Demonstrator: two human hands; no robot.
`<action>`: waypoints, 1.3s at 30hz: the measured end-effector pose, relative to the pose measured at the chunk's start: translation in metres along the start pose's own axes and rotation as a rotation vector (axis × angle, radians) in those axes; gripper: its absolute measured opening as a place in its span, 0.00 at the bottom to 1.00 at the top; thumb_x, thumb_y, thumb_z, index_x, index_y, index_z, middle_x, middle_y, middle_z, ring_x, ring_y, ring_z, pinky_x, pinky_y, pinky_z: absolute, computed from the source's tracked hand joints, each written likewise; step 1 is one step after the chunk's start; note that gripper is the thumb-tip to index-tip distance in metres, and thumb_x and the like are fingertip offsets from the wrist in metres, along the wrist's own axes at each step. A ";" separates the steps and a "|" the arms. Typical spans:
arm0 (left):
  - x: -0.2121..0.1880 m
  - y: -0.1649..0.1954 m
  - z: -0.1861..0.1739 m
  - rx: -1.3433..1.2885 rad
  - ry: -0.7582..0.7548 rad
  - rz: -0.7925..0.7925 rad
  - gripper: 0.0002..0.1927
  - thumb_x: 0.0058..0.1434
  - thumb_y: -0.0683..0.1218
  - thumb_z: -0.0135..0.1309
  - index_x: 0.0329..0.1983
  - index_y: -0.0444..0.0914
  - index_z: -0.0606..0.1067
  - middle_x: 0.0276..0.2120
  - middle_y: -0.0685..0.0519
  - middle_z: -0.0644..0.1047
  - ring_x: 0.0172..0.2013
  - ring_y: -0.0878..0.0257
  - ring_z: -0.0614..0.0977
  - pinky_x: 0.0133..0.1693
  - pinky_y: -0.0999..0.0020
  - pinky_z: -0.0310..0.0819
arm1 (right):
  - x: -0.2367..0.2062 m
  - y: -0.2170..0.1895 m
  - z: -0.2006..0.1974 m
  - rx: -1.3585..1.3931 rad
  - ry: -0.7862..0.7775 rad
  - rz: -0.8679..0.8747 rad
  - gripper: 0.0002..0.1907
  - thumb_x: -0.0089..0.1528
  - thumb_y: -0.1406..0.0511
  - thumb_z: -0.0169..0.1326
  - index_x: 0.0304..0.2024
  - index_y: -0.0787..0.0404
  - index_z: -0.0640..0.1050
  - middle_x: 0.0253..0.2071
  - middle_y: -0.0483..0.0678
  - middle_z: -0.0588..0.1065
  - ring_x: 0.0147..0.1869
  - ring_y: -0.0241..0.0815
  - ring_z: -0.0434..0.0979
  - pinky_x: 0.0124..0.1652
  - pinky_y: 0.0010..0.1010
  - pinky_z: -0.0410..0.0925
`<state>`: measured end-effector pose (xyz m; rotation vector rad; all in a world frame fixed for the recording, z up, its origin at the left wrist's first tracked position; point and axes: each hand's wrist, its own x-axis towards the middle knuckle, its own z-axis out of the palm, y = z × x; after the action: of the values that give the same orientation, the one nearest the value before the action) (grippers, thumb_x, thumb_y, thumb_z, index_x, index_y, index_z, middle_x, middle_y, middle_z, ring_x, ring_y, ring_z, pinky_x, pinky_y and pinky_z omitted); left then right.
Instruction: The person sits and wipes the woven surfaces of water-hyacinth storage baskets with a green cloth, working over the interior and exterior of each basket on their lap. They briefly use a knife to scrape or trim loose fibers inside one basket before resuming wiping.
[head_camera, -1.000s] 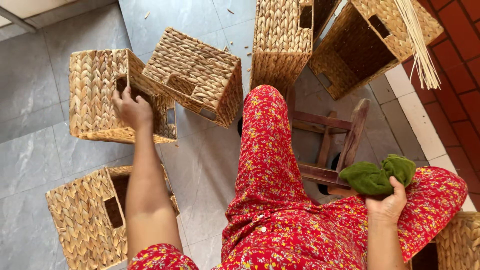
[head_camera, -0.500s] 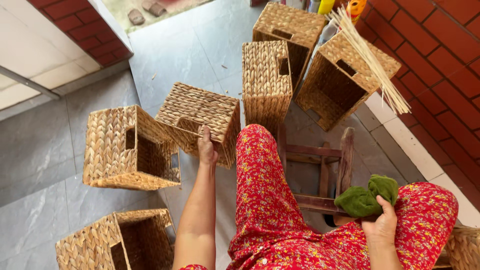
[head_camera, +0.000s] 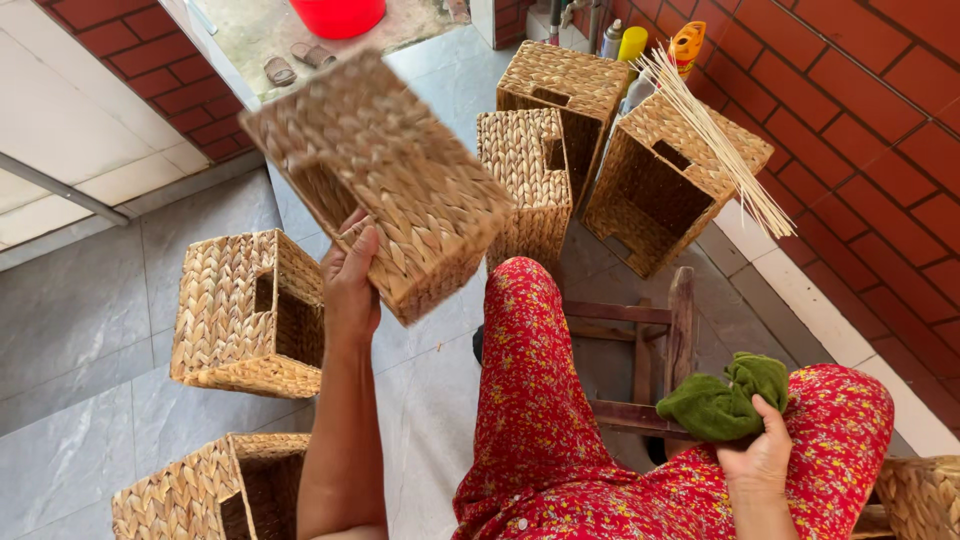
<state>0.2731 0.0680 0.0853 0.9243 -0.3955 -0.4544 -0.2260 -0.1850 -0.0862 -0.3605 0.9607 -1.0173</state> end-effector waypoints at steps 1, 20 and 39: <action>-0.011 0.019 0.013 0.152 -0.061 0.065 0.21 0.68 0.44 0.52 0.61 0.30 0.71 0.51 0.53 0.80 0.48 0.69 0.82 0.50 0.73 0.77 | -0.004 -0.003 0.003 0.003 -0.016 -0.011 0.26 0.61 0.61 0.54 0.63 0.55 0.74 0.61 0.46 0.74 0.65 0.49 0.72 0.67 0.52 0.61; -0.057 -0.017 0.215 0.939 -1.488 0.136 0.21 0.69 0.60 0.54 0.49 0.40 0.80 0.36 0.45 0.83 0.37 0.52 0.85 0.38 0.58 0.76 | -0.126 -0.093 0.048 -0.432 -0.215 -0.380 0.34 0.70 0.51 0.38 0.73 0.63 0.64 0.69 0.60 0.67 0.72 0.59 0.66 0.66 0.55 0.61; -0.057 -0.039 0.249 0.883 -1.262 0.371 0.20 0.70 0.62 0.49 0.40 0.44 0.81 0.29 0.48 0.82 0.30 0.48 0.83 0.34 0.54 0.75 | -0.132 -0.169 0.057 -0.161 -0.455 -0.664 0.33 0.59 0.59 0.53 0.67 0.59 0.67 0.66 0.55 0.66 0.66 0.53 0.69 0.63 0.49 0.63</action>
<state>0.0905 -0.0873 0.1808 1.2738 -2.0001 -0.4764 -0.2974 -0.1693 0.1233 -1.0449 0.5066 -1.3744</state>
